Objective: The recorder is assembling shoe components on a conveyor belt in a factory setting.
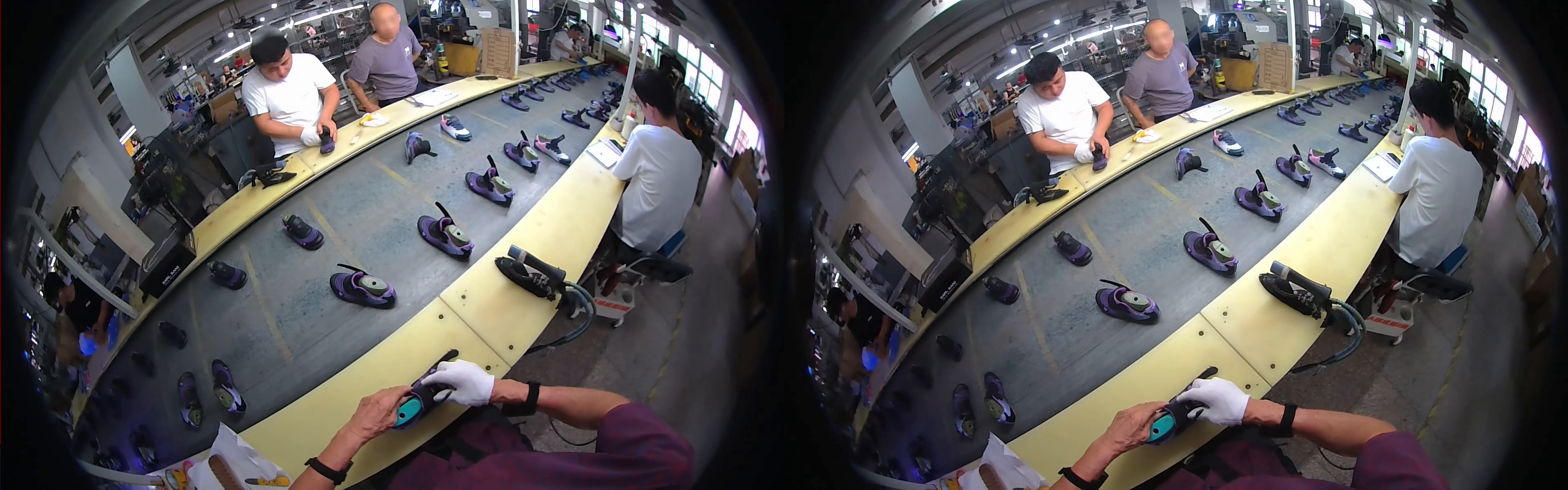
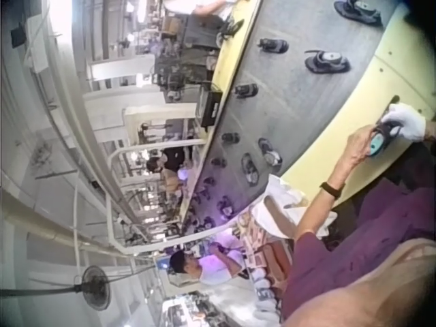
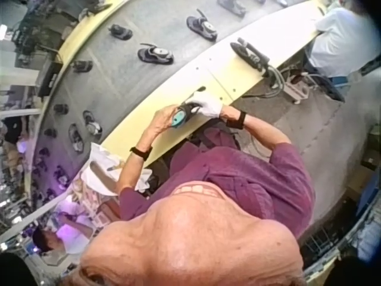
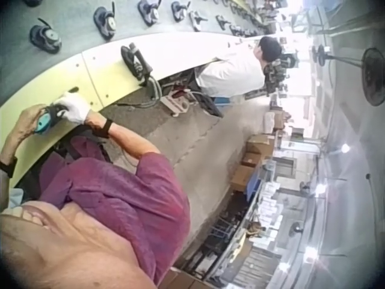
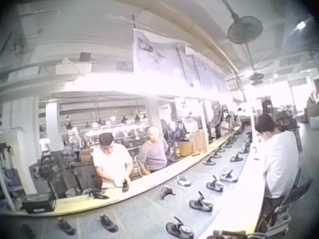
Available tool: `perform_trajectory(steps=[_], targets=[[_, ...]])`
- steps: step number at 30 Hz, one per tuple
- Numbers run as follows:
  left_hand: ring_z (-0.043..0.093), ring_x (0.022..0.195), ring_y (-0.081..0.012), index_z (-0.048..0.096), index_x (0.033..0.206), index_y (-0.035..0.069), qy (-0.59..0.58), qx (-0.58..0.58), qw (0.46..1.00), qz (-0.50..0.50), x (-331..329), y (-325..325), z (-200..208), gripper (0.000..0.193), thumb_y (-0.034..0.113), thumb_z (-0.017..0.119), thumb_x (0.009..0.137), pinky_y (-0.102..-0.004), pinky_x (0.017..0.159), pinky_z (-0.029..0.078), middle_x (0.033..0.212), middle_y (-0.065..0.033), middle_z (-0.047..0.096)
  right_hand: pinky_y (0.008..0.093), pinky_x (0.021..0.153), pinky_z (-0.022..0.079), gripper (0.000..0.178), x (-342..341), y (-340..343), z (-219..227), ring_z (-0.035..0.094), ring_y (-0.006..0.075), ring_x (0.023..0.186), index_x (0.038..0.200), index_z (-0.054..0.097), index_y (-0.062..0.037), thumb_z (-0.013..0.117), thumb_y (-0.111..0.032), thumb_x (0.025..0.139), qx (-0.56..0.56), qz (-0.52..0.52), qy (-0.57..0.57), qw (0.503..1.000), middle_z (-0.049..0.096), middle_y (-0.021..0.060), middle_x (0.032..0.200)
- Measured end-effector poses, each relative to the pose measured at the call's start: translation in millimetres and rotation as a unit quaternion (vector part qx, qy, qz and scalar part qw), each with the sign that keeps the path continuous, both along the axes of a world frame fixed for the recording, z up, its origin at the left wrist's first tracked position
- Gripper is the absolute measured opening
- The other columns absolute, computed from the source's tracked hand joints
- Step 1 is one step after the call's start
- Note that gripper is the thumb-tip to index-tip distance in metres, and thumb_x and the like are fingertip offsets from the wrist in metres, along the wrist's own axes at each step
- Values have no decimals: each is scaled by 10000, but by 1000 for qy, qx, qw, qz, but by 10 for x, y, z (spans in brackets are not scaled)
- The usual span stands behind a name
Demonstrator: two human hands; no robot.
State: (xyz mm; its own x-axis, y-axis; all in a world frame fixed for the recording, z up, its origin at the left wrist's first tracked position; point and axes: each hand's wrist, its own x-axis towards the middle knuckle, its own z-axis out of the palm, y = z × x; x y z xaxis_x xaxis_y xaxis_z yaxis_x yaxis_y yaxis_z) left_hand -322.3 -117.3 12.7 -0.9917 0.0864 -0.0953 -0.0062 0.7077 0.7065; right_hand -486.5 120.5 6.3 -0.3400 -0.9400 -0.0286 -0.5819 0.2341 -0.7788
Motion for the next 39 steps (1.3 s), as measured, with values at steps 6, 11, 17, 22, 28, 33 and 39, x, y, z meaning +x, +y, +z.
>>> perform_trajectory(steps=[6,11,17,22,28,33,39], targets=[[745,941,-455,650,1253,103,-35,-69,993,91,-107,91,-106,209,203,547,1101,-567,817,564,975,-240,755,467,918,562,502,-56,20,-120,699,387,1061,1430,708,-178,786,-184,935,-67,54,25,996,717,168,1187],[741,930,-480,643,1222,99,-37,-67,990,116,-174,133,-162,209,217,520,1101,-612,803,545,949,-260,748,433,1013,539,454,-204,-81,-69,686,402,1167,1473,679,-171,722,-210,1023,21,119,-60,991,719,163,1327],[749,944,-445,647,1233,103,-54,-90,987,120,-207,214,-207,240,266,521,1110,-553,815,565,980,-234,766,457,975,560,432,-214,-147,-107,716,409,1158,1458,686,-182,701,-331,1053,59,130,-13,990,754,180,1284],[750,938,-393,705,1121,91,69,-15,977,203,-86,359,-90,150,196,613,1067,-506,818,577,997,-203,762,463,952,567,462,-277,-145,29,728,413,1132,1461,684,-202,715,-394,1042,92,133,-34,986,761,186,1259],[711,1056,-386,694,1136,22,153,0,947,284,457,1145,322,204,87,741,948,-492,896,566,1143,-176,734,456,970,567,472,-339,-109,7,732,403,1138,1448,701,-193,726,-418,1034,63,116,-52,990,762,180,1273],[628,1218,-412,637,1358,-2,191,-69,938,281,620,1401,175,479,102,770,910,-505,1030,507,1333,-202,661,438,982,571,466,-352,-132,128,739,383,1147,1442,706,-175,741,-374,1022,100,115,-48,987,761,180,1292],[607,1178,-373,682,1334,26,170,-90,944,266,512,1294,75,467,69,723,871,-507,1022,475,1279,-151,654,418,979,581,464,-328,-67,127,740,381,1142,1421,720,-165,769,-335,992,87,96,-61,990,765,164,1296]])
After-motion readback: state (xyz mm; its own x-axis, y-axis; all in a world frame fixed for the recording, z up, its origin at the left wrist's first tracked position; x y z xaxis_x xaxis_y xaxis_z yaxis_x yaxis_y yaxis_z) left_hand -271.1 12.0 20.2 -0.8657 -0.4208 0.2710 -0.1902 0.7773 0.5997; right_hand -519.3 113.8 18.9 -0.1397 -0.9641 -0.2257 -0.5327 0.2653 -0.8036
